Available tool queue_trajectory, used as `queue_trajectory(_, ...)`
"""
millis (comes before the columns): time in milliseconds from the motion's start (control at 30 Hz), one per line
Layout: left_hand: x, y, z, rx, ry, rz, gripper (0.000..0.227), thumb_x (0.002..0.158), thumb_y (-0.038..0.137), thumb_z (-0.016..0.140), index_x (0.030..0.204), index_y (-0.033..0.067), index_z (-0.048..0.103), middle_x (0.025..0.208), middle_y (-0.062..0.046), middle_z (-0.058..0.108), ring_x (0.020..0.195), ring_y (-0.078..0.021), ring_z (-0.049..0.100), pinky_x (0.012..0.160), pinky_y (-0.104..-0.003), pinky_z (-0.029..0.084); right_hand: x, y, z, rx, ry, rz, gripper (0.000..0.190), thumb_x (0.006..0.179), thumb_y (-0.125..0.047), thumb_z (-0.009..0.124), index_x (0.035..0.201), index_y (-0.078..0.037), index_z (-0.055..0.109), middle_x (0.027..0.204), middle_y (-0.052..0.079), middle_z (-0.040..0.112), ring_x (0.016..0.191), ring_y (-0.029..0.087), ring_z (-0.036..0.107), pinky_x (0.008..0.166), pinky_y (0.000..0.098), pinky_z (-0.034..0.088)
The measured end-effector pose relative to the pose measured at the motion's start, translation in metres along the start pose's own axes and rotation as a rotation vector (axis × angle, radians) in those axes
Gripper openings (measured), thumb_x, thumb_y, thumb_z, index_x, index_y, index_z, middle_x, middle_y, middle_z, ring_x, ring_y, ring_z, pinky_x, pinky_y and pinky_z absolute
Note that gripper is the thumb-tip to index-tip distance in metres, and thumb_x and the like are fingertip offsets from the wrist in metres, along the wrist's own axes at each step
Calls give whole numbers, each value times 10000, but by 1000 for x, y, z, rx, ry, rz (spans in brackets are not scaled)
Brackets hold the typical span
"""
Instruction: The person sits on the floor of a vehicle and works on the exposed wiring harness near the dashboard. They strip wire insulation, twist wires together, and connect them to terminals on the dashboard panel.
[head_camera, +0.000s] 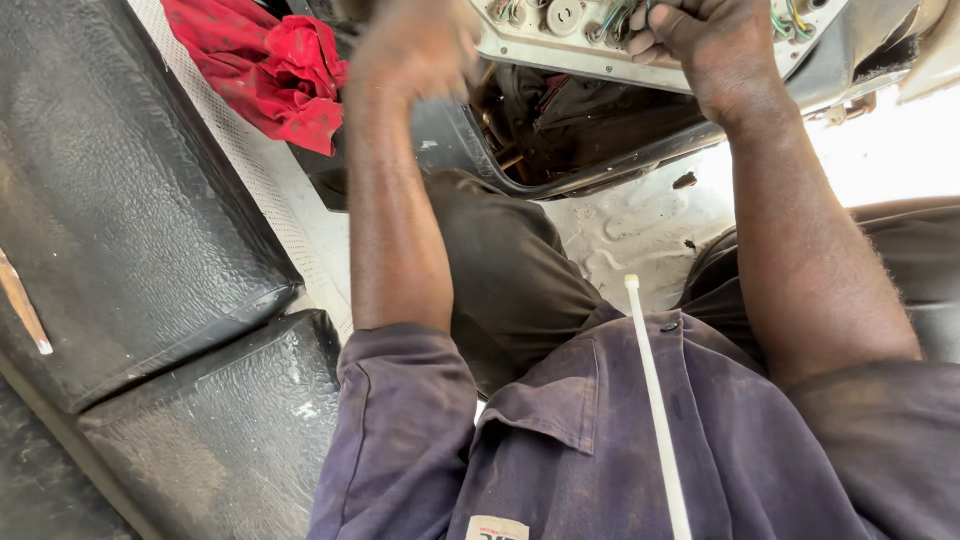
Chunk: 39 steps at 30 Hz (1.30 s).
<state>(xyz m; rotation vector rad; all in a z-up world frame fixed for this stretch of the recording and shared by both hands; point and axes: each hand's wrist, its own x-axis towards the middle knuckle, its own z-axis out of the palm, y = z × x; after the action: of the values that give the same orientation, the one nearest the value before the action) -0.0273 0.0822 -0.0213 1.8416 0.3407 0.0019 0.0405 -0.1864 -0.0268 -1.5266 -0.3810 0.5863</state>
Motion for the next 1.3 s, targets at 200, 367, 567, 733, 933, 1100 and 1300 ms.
queue_trajectory(200,3,-8,16,100,-15,45,204,902,232,712,885,32,747,753,-49,730,683,-188,739,656,-384,611,-1,-11,2,63,24,39,113,1144,-52,597,1209,-25,685,1079,99,753,933,182,777,852,321,702)
queue_trajectory(367,20,-33,54,-13,7,84,229,916,251,712,908,26,755,782,-65,753,709,-194,765,692,-390,635,-2,-12,7,78,72,67,74,1142,-60,668,1174,-29,727,1074,100,779,879,166,773,786,286,685)
queue_trajectory(567,46,-40,88,-190,7,9,260,933,274,712,937,20,765,817,-84,781,741,-201,797,736,-397,662,0,-9,2,84,56,56,82,1118,-44,671,1157,-23,740,1073,105,780,816,149,749,672,256,636)
queue_trajectory(733,44,-22,69,-227,-23,-34,286,947,294,712,960,14,773,846,-100,804,768,-207,824,772,-403,686,4,-7,1,-16,42,72,87,1116,-74,649,1147,-37,722,1044,75,770,843,128,771,678,255,654)
queue_trajectory(933,25,9,43,-137,-53,-63,262,885,270,765,973,23,777,871,-95,820,817,-213,863,847,-399,677,8,-6,3,-209,-32,2,116,1152,-115,636,1126,-34,716,972,75,743,819,104,717,689,255,641)
queue_trajectory(1100,25,19,48,-187,-144,84,253,893,253,815,992,24,772,893,-76,787,868,-206,818,878,-391,681,5,-11,3,-319,-14,-24,162,1143,-165,660,1083,-29,725,896,89,730,767,123,699,657,268,609)
queue_trajectory(1300,38,-7,54,153,-156,263,289,952,336,816,969,49,790,767,-44,743,686,-130,706,623,-321,609,8,-7,-3,-176,-51,4,128,1144,-147,651,1118,-48,728,952,57,752,829,96,728,712,241,638)
